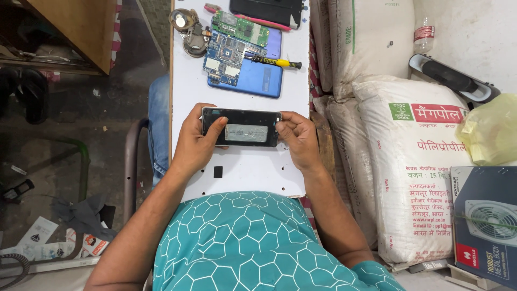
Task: The person uses a screwdriver to unscrew components on a phone motherboard, then removes the phone's back cover and battery and separates the mid-frame, handling the disassembled parts on a board resting on their lap.
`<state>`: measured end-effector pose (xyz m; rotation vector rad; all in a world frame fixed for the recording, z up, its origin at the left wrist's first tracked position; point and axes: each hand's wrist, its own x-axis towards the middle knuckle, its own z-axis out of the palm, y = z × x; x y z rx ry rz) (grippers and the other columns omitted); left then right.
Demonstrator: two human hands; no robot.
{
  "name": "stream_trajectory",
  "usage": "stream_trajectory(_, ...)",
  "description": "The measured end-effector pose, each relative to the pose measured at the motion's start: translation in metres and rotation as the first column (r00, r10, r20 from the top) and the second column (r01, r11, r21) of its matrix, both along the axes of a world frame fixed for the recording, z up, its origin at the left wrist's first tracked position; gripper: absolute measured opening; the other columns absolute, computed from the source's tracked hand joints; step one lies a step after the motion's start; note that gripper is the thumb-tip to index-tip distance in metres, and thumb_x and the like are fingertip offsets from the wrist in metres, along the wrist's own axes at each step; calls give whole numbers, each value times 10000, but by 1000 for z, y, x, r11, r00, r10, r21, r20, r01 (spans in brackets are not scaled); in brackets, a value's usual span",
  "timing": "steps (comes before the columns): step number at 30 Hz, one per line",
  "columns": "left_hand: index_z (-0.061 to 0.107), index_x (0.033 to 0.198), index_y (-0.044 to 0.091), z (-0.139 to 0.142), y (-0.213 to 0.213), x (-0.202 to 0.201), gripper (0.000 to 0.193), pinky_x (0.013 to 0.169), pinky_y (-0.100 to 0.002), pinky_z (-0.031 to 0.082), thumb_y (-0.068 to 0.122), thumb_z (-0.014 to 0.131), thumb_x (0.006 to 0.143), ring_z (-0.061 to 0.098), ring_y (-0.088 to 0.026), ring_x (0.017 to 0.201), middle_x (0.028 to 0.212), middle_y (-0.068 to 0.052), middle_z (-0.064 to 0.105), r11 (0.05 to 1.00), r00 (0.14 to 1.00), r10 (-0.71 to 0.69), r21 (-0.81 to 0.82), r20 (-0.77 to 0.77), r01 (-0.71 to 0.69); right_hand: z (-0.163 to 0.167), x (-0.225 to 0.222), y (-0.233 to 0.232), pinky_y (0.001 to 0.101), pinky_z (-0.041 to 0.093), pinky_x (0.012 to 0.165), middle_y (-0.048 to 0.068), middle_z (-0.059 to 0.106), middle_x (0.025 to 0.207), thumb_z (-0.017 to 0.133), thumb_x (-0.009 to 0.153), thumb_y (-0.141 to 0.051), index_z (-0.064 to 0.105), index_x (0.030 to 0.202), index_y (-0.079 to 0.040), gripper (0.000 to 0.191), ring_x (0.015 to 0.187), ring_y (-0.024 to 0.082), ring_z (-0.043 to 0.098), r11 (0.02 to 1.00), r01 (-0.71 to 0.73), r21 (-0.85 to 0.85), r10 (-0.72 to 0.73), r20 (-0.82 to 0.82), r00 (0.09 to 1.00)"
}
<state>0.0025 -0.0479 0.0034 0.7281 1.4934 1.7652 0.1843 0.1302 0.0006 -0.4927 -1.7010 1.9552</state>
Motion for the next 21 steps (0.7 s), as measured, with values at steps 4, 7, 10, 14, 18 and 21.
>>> stream_trajectory(4, 535, 1145, 2, -1, -1, 0, 233, 550, -248, 608, 183, 623, 1029, 664, -81, 680, 824, -45, 665, 1000, 999, -20, 3, -48, 21, -5, -1, 2, 211, 559, 650, 56, 739, 868, 675, 1040, -183, 707, 1082, 32, 221, 714, 70, 667, 998, 42, -37, -42, -9, 999)
stream_trajectory(7, 550, 1129, 3, 0, -4, 0, 219, 558, -250, 601, 189, 615, 1034, 667, -88, 678, 817, -47, 668, 999, 994, -33, -40, -104, 29, -9, 0, 5, 220, 566, 619, 57, 739, 827, 695, 1000, -159, 705, 1008, -4, 155, 686, 74, 678, 999, 35, -42, -35, -5, 999)
stream_trajectory(10, 564, 1121, 6, 4, -5, -1, 196, 582, -255, 599, 187, 595, 1052, 669, -96, 698, 833, -52, 675, 998, 991, -61, -39, -122, 56, -12, 1, 10, 203, 523, 626, 47, 713, 807, 736, 1008, -131, 707, 996, -4, 130, 671, 56, 630, 998, 36, -47, -36, 0, 999)
stream_trajectory(14, 565, 1134, 23, 9, -2, -3, 185, 599, -263, 638, 179, 565, 1033, 706, -102, 738, 873, -52, 689, 995, 995, -100, -33, -28, 99, -12, 4, 14, 208, 547, 642, 42, 723, 798, 744, 981, -129, 693, 954, -25, 119, 674, 66, 658, 997, -2, -80, 2, -8, 1000)
stream_trajectory(18, 557, 1100, 0, 10, -2, -2, 183, 611, -279, 654, 176, 575, 1054, 711, -117, 751, 873, -75, 681, 994, 995, -97, -52, 9, 97, -12, 4, 14, 194, 530, 641, 31, 717, 798, 743, 983, -140, 692, 955, -32, 123, 682, 58, 648, 999, -8, -33, 8, -12, 1000)
stream_trajectory(21, 559, 1108, 8, 2, -3, -3, 190, 611, -277, 667, 185, 576, 1042, 734, -115, 770, 890, -70, 696, 993, 994, -105, -52, 14, 105, -13, 6, 10, 169, 451, 606, -1, 668, 779, 751, 1007, -135, 683, 956, -31, 134, 659, 27, 562, 1000, 15, -9, -15, -25, 1000)
